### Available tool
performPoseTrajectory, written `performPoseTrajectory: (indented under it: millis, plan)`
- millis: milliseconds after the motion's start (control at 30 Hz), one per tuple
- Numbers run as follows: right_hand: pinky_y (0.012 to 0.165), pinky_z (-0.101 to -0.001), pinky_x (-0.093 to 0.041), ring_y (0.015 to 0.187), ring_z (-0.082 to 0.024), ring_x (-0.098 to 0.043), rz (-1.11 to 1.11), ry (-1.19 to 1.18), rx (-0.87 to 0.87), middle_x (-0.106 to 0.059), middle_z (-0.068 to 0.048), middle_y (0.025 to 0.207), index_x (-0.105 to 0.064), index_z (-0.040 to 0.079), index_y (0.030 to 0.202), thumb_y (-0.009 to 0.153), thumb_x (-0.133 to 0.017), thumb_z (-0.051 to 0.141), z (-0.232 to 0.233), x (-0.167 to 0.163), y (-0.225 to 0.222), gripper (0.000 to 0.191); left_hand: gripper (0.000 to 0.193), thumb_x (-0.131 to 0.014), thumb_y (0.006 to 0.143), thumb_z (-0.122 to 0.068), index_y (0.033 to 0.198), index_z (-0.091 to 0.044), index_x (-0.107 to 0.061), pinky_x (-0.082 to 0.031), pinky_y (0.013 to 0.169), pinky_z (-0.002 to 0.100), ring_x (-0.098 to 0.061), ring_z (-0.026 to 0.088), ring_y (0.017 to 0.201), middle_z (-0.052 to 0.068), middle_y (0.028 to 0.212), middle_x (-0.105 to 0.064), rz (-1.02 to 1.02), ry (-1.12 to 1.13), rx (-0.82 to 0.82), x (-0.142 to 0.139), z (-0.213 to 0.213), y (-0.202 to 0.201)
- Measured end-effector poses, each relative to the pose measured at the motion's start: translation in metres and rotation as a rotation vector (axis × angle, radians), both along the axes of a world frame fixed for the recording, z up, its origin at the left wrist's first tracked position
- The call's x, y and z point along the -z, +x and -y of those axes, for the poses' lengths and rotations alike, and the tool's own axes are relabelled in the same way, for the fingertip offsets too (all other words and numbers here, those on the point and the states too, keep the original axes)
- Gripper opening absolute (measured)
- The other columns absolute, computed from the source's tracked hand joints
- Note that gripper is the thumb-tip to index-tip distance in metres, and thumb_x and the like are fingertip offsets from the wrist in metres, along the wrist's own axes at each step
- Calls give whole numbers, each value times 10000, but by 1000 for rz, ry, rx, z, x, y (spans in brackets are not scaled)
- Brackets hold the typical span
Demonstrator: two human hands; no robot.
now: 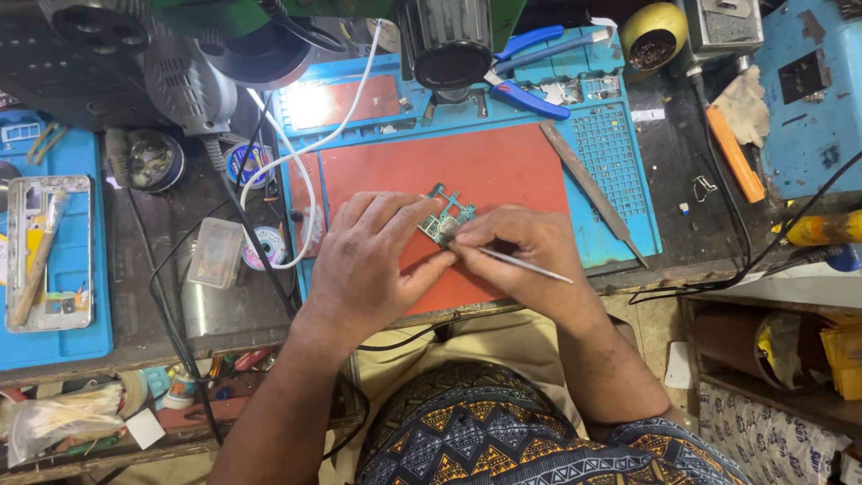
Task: The person holds a small green circuit board on a red mat and works on it with a handheld tool, steadying the board with the other hand and repositioning it as they work across its surface. The work takes place under a bench microscope on a cluttered electronics repair workbench.
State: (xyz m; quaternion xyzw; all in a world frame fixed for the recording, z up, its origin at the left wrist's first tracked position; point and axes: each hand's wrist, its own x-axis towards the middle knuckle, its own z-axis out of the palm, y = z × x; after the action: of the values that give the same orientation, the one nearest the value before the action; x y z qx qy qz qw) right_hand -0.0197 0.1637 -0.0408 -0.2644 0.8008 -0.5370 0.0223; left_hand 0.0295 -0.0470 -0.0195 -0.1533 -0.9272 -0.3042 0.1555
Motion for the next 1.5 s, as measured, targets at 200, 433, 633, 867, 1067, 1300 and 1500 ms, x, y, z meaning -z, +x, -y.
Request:
performPoseTrajectory:
  millis: [200,433,633,867,1067,1300,1500]
  plan:
    - [772,-260,-602,897,-149,-769,-18,-41,10,-792,-85,991,-764,34,972,846,-799,30,-1,2,0,131,549,-855,786,-310,1238,-63,-664,-474,970,464,-604,329,1138,103,1195,-665,2,-4,-14,0,-1,0]
    - [766,-261,-596,916,-154,-767,53,-87,-28,-777,-87,1016,-750,36,990,849,-792,55,-5,5,0,148,557,-861,770,-305,1225,-56,-659,-483,961,466,-604,340,1125,113,1186,-664,-2,-5,-7,-1,-3,-2]
    - [735,-254,-595,876,-146,-775,25,-7,15,-788,-83,997,-765,52,963,836,-805,69,-4,6,1,134,561,-862,761,-306,1231,-72,-664,-490,952,463,-607,338,1118,106,1183,-668,10,-3,-21,0,-3,-1]
    - [752,-257,-599,881,-156,-779,11,-23,2,-787,-78,991,-765,57,960,829,-794,67,-5,4,1,135,551,-863,761,-312,1221,-78,-668,-492,956,462,-611,335,1119,103,1183,-674,1,1,-23,2,-4,-2]
    - [747,-260,-607,871,-153,-784,8,3,11,-792,-78,972,-776,60,947,825,-801,66,-4,4,2,125,546,-863,763,-318,1216,-81,-671,-491,956,462,-613,334,1114,101,1178,-675,5,1,-21,1,-4,-2]
    - [724,-261,-601,844,-156,-779,61,-26,17,-791,-75,958,-762,55,913,816,-806,78,-4,3,2,109,540,-862,763,-323,1207,-82,-671,-490,955,467,-612,336,1111,104,1171,-672,6,-1,-22,1,-4,-2]
    - [704,-255,-599,832,-140,-776,29,-5,22,-788,-65,949,-754,59,892,803,-817,87,-5,3,2,113,533,-863,766,-323,1203,-81,-675,-493,953,464,-612,332,1110,102,1169,-673,11,2,-25,1,-4,-2]
